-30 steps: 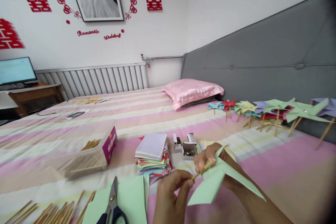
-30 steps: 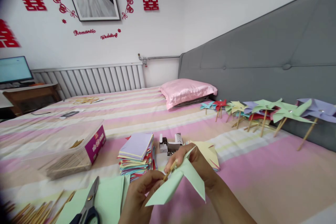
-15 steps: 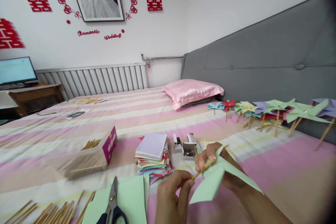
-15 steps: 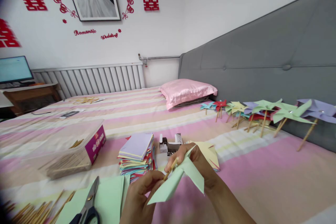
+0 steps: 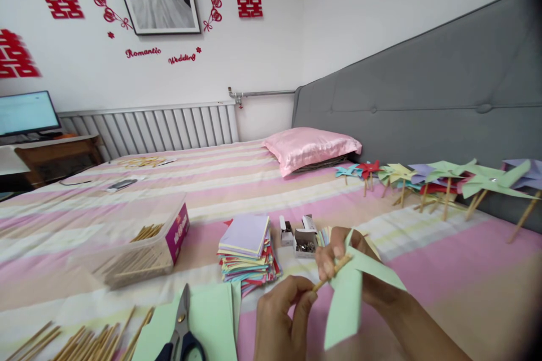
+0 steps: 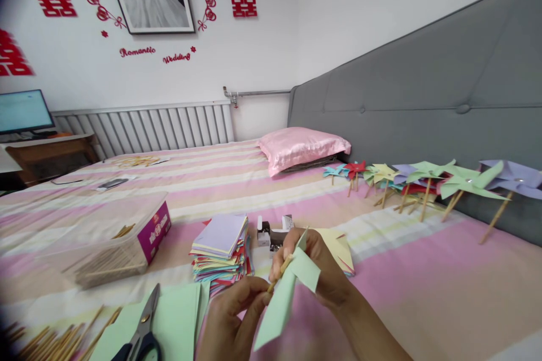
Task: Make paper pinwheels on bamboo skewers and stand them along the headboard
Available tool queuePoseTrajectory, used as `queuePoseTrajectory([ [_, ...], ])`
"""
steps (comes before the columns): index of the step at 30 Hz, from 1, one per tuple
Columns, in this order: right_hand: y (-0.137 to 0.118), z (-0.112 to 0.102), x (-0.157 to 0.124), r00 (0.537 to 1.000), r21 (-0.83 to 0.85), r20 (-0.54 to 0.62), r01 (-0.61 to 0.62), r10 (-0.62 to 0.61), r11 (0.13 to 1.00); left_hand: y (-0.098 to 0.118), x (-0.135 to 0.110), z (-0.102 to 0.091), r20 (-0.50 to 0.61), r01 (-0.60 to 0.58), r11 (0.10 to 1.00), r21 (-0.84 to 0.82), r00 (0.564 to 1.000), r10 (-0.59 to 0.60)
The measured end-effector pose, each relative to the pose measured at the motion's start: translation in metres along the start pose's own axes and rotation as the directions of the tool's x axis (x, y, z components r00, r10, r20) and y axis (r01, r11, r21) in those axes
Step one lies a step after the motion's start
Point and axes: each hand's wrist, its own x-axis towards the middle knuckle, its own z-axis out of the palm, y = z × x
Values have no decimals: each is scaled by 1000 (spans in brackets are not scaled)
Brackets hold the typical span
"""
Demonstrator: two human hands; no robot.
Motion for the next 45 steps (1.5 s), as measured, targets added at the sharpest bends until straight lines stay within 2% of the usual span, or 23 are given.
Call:
queuePoseTrajectory([
  [2, 0, 1, 0, 1000, -7, -23, -10, 10, 1000, 1, 0, 0, 23, 9, 1000, -6, 1000, -9],
  [4, 0, 2, 1, 996, -32, -93, -11, 8, 999, 1, 0, -1, 54, 32, 999, -42, 998, -30],
  [7, 1, 5, 5, 984, -101, -178, 12, -30, 995, 2, 2, 1, 91, 117, 967, -225, 991, -99],
  [11, 3, 4, 8, 988, -143, -143, 39, -59, 989, 3, 4, 3, 217, 330, 765, -554, 944, -250],
  [13, 4, 2, 9, 988, -132, -148, 22, -41, 991, 5, 5, 3, 247, 385, 690, -613, 923, -296],
  [15, 5, -1, 8, 989, -137, -146, -15, -5, 990, 6, 5, 2, 241, 399, 658, -638, 916, -321],
  [20, 11, -5, 7, 991, -274, -98, -112, 88, 955, 6, 6, -1, 230, 396, 669, -630, 917, -327],
  [23, 12, -5, 8, 985, -340, -124, -157, 122, 927, 6, 6, -2, 232, 394, 676, -623, 918, -321],
  [26, 10, -5, 9, 982, -364, -163, -148, 94, 919, 7, 7, -2, 229, 400, 677, -617, 915, -332],
  [36, 11, -10, 11, 947, -310, -320, -124, 20, 943, 4, 7, -2, 186, 385, 693, -609, 919, -347],
  [42, 8, -8, 13, 908, -234, -420, -89, -18, 968, 4, 6, -5, 178, 395, 701, -593, 914, -364],
  [45, 4, -2, 13, 917, -182, -399, -63, -16, 981, 5, 7, -3, 184, 401, 715, -572, 913, -365],
])
